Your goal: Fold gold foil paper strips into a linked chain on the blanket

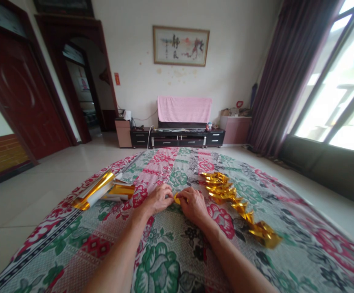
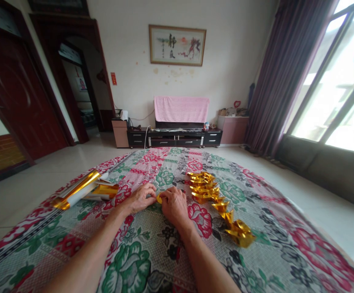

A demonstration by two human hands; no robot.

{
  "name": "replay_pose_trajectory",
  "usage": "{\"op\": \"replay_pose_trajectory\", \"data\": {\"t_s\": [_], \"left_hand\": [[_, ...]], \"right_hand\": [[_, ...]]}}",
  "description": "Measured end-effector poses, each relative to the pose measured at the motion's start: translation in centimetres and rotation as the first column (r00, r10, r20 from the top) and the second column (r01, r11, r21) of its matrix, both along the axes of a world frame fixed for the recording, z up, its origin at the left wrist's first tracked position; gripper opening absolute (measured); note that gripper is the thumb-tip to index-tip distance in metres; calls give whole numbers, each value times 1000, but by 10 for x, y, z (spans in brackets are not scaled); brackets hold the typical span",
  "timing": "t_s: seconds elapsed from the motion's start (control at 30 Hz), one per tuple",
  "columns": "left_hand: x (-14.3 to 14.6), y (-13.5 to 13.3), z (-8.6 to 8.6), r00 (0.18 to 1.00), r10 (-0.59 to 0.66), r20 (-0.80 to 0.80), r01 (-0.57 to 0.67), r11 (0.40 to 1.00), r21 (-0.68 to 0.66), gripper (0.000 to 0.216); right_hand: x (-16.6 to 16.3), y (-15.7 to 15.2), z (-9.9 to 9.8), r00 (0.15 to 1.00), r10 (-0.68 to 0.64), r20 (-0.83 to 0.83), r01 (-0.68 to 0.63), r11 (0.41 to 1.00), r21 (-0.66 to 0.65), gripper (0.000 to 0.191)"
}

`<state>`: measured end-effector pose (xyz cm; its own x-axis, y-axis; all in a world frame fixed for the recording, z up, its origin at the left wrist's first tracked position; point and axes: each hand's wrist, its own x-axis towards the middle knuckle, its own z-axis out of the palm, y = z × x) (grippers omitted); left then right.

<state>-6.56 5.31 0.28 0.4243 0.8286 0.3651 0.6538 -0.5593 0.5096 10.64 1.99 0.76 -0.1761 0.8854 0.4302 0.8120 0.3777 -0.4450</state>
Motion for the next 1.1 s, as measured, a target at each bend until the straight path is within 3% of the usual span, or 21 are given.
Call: {"op": "replay_pose_trajectory", "data": {"t_s": [0.23,0.43,0.7,0.9,1.1], "left_hand": [[2,-2,1,999,-11,-50,11,1000,-1,9],[6,-8,7,998,14,-68,-15,1000,-7,11],[8,-8,9,995,18,-101,-18,1000,-3,13],[11,-10,12,993,48,-107,-47,999,4,14],[12,-12,12,993,54,-101,-52,998,18,14]], "right_hand": [[7,7,-5,995,100,-6,-99,994,35,24],[6,8,-9,996,84,-21,-82,994,74,17],[6,-4,7,996,49,81,-64,980,188,14],[5,-2,5,982,178,55,-183,978,97,20],[2,-3,5,990,133,-36,-131,989,71,20]]}}
